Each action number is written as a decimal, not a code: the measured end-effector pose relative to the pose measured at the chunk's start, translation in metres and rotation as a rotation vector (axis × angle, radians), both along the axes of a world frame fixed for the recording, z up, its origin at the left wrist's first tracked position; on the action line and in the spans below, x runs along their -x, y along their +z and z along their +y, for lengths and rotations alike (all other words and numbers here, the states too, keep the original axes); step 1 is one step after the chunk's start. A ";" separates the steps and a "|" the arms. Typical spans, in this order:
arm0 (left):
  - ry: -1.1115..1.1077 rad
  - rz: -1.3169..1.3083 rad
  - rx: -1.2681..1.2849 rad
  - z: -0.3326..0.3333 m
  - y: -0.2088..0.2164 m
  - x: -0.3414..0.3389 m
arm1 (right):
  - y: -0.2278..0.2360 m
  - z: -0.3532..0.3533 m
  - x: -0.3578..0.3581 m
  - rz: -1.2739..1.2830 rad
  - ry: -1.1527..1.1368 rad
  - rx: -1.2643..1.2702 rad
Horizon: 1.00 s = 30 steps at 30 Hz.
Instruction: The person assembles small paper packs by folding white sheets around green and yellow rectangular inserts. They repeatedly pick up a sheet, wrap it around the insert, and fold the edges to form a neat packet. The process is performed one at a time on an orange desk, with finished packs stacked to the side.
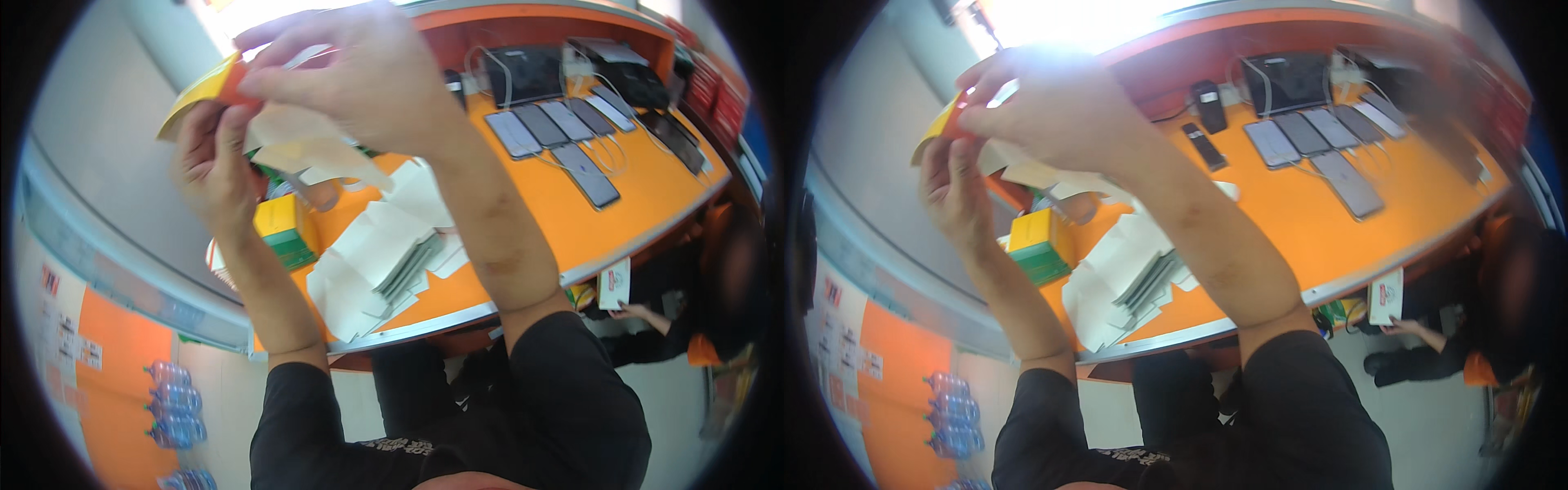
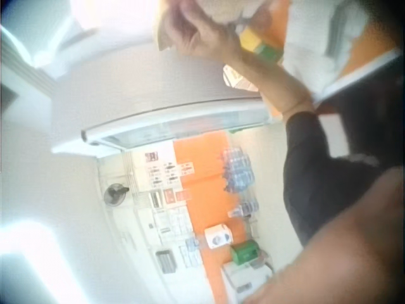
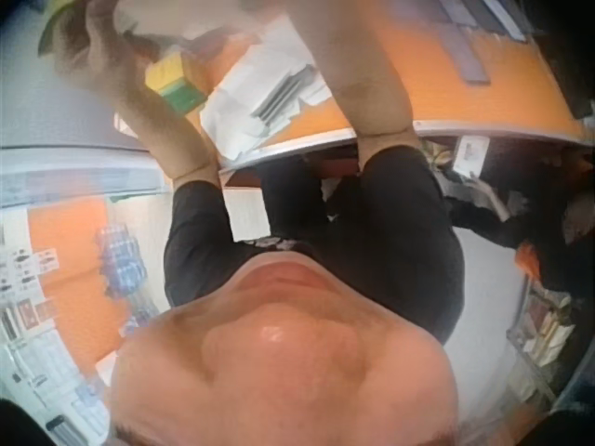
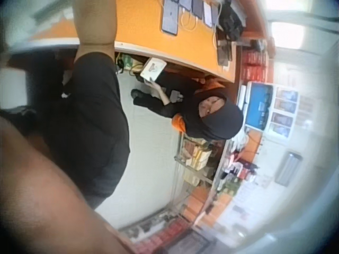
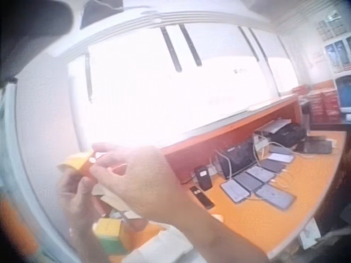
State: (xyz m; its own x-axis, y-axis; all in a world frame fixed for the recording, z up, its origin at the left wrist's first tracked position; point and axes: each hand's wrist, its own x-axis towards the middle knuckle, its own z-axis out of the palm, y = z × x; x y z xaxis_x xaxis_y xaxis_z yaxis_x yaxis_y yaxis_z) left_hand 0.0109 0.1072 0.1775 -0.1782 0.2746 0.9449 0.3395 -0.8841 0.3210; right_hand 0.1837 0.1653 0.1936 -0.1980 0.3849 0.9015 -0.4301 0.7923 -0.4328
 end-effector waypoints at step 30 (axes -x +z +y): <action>0.195 0.129 0.095 -0.008 0.004 0.046 | -0.002 -0.013 0.011 -0.005 -0.018 -0.177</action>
